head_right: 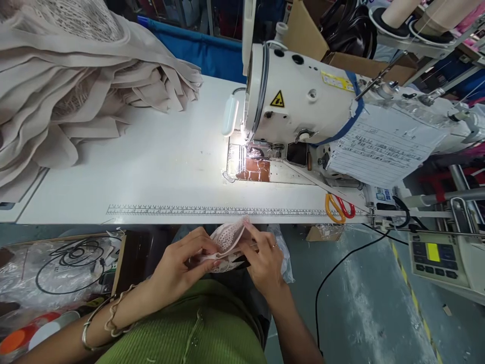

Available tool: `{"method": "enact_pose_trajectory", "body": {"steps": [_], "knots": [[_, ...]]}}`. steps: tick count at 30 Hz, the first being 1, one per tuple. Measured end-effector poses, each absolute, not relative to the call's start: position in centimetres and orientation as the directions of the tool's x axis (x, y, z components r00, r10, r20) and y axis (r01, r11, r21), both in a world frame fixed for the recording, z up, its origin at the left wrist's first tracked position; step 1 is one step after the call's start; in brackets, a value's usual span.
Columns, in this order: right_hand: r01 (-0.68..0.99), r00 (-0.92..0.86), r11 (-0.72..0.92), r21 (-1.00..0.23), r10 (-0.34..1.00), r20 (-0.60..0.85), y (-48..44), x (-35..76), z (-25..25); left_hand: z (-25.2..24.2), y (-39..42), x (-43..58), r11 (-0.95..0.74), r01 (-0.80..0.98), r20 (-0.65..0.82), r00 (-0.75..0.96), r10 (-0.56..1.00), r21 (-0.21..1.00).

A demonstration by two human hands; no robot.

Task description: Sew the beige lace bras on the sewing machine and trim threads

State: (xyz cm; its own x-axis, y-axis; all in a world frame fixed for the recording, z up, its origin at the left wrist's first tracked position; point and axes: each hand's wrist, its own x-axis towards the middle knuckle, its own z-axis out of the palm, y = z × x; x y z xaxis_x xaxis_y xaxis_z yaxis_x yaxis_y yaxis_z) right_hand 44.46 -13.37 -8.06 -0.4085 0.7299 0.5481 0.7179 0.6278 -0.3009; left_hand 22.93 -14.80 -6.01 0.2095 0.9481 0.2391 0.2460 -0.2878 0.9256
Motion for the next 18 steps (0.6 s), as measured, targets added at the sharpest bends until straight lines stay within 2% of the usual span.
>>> {"method": "enact_pose_trajectory", "body": {"steps": [1,3,6,8,10,13,18], "knots": [[0.694,-0.441,0.64,-0.331,0.74,0.508,-13.3,44.6,-8.1,-6.0,-14.7,22.8,-0.281,0.232,0.233,0.213,0.949,0.931],[0.584,-0.514,0.635,-0.506,0.771,0.376,-13.2,44.9,-7.9,-5.8,-14.3,22.2,-0.256,0.208,0.215,0.203,0.955,0.944],[0.364,-0.604,0.427,-0.828,0.784,0.139,-13.0,46.1,-7.2,-5.5,-13.4,20.7,-0.161,0.142,0.138,0.157,0.978,0.977],[0.282,-0.641,0.282,-0.917,0.767,0.039,-12.7,47.3,-6.7,-5.5,-13.0,19.6,-0.072,0.072,0.064,0.109,0.992,0.995],[0.254,-0.635,0.243,-0.936,0.772,0.028,-12.4,48.6,-6.2,-5.7,-12.9,18.7,-0.01,0.001,0.01,0.05,0.999,1.0],[0.285,-0.567,0.327,-0.901,0.815,0.116,-12.0,49.9,-5.7,-6.2,-13.1,18.1,-0.004,-0.05,0.003,-0.026,1.0,0.999],[0.416,-0.383,0.436,-0.798,0.88,0.281,-12.2,49.5,-5.8,-6.4,-13.6,18.3,-0.039,0.028,0.042,-0.116,0.992,0.999]]}}
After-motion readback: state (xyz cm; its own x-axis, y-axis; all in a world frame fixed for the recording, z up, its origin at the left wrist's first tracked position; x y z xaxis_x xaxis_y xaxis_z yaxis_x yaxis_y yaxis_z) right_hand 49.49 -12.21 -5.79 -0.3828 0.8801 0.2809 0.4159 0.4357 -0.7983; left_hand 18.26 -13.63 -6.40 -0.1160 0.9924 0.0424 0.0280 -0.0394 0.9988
